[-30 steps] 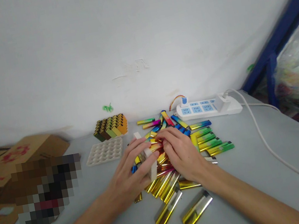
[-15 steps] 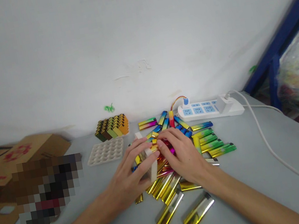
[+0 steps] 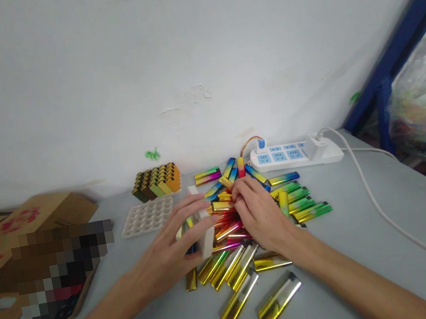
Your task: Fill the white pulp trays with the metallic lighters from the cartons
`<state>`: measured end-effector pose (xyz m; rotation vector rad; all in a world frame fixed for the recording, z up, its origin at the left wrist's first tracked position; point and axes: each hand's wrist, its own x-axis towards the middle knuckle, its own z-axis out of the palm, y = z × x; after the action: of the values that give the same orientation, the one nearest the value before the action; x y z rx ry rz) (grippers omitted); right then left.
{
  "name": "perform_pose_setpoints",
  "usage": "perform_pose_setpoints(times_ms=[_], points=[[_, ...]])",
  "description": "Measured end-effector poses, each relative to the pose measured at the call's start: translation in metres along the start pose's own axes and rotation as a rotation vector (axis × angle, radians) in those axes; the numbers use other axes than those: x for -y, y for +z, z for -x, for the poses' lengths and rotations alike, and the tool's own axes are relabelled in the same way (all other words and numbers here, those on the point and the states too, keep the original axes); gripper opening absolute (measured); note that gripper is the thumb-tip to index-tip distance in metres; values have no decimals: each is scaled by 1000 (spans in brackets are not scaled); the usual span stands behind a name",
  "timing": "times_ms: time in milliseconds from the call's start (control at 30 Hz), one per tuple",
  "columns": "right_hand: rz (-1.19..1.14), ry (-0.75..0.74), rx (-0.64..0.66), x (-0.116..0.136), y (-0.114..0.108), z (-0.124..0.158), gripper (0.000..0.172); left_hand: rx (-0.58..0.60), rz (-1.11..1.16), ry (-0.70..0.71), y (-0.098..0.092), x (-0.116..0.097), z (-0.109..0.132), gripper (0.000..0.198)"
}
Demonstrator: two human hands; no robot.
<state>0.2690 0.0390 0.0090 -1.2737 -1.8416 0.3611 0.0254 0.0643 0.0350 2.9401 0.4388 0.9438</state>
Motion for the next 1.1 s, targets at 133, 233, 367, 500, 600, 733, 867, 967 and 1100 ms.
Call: perform_pose_setpoints(times_ms=[133,233,367,500,600,733,867,967,1100], points=[[2,-7,27,-2,-2,0,18,16,58,-30,0,-1,3,54],[24,-14,16,4,-2,0,17,32,64,-58,2,-3,4,57],[104,-63,40,12,0,3,25,21,48,-99,10,-4,6,53],[222,-179,124,15,2,8,38,-51,41,-66,16,0,8,54],[255,-239,175,15,2,9,41,-94,21,-36,18,3,9,66],[300,-245,196,14,3,10,42,-123,17,-8,19,5,9,79],[328,-264,162,11,6,9,38,-105,14,-17,18,7,11,73],[351,-276,150,6,8,9,36,-94,30,-31,15,10,13,68],[351,-281,159,-1,7,9,37,-96,63,-42,10,13,18,71]])
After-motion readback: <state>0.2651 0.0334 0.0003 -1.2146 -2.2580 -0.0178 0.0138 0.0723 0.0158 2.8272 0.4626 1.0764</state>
